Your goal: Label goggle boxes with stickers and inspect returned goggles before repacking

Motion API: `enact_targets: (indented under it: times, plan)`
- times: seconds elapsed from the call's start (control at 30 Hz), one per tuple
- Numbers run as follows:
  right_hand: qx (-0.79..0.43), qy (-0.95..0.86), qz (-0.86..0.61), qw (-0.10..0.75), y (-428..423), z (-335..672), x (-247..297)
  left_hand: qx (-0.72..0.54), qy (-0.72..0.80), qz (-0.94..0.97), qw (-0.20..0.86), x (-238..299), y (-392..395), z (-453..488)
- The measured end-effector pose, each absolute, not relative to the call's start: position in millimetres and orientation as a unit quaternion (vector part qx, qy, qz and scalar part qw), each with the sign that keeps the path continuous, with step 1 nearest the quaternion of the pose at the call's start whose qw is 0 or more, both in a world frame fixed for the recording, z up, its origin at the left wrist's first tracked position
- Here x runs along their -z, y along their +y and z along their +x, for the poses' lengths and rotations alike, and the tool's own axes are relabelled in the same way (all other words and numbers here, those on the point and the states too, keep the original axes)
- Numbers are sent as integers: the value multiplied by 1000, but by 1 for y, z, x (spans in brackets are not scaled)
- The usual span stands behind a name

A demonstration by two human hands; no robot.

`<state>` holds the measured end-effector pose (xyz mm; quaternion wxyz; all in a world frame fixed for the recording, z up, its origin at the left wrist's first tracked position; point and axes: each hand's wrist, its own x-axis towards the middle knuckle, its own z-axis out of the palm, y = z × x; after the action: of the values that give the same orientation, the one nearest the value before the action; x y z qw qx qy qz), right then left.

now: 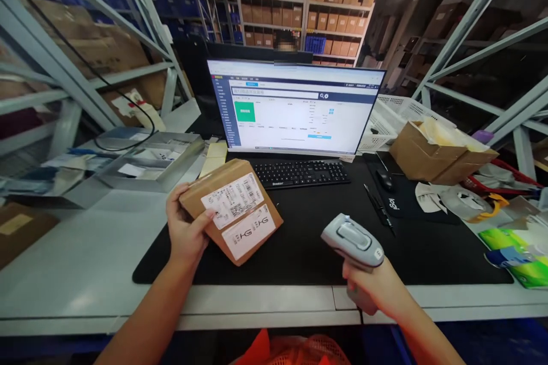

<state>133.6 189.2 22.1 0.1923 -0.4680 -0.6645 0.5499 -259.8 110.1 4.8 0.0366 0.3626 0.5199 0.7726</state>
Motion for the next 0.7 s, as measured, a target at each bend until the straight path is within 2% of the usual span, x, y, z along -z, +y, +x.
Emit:
enact_targets:
  times: [0.07, 0.17, 0.3, 0.37, 0.43, 0.5, 0.57, 0.6, 0.7]
  plan:
    - [-508, -641, -532, 217, 215, 148, -9, -827, 479, 246, 163, -7, 113, -259]
    - [-432, -607, -622, 243, 255, 174, 18, -836, 438, 137, 301, -12, 118, -255]
    - [-178, -691, -662, 232, 272, 199, 36, -803, 435, 107, 393, -15, 120, -249]
    - [-96, -695, -650, 293, 256, 191, 37, -807, 422, 97, 402, -15, 118, -243]
    - [-158, -676, -603, 393, 224, 162, 41, -825, 402, 95, 386, -14, 116, -234]
    - [-386, -638, -487, 455, 185, 117, 52, -837, 396, 106, 361, -11, 113, -222]
    - [-595, -579, -352, 433, 151, 68, 68, -832, 407, 131, 355, -6, 111, -208]
    - [-646, -551, -322, 419, 139, 47, 76, -822, 415, 150, 361, -3, 109, -202]
    - [-690, -460, -341, 443, 129, 10, 87, -795, 422, 239, 365, 6, 105, -189]
